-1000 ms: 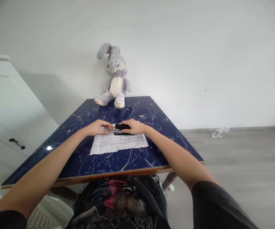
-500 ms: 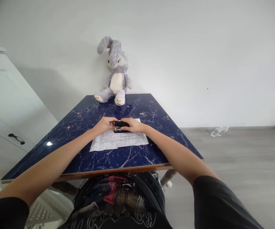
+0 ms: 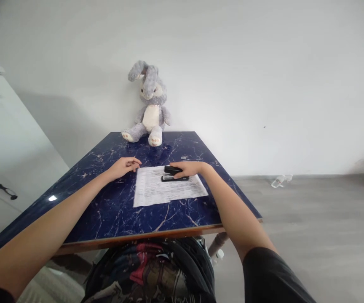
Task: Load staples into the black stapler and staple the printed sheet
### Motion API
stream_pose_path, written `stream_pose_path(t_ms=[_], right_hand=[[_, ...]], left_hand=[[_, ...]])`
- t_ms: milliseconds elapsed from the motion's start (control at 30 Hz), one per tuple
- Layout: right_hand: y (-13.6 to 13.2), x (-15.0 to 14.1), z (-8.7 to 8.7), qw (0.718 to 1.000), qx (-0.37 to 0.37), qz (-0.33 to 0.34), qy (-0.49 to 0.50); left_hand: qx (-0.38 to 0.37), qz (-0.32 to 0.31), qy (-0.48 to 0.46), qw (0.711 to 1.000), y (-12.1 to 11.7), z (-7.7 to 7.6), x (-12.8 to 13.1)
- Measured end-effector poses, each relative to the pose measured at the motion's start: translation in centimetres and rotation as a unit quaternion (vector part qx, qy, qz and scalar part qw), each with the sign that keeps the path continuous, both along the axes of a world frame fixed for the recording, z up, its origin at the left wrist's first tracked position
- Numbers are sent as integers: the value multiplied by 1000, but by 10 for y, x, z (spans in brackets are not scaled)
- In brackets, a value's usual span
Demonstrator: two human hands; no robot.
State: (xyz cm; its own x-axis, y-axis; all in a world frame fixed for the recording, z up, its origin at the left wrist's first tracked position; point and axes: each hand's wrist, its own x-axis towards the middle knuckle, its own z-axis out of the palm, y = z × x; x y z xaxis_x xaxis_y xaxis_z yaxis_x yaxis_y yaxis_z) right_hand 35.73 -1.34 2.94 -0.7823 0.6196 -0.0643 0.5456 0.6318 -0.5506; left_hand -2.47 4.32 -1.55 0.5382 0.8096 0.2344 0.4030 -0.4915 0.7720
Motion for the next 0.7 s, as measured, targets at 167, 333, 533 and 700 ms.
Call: stream_pose_path(t_ms=[167, 333, 533, 700], right_hand=[[17, 62, -10, 992, 1, -92, 91], [35, 64, -39, 984, 85, -154, -15], [41, 30, -57, 972, 92, -175, -129], [57, -24, -64, 977, 98, -158, -109]], left_hand=[[4, -28, -4, 1000, -1, -3, 9], [15, 18, -74, 997, -5, 2, 10], [34, 79, -203, 975, -8, 10, 13], [37, 166, -303, 938, -5, 14, 7]])
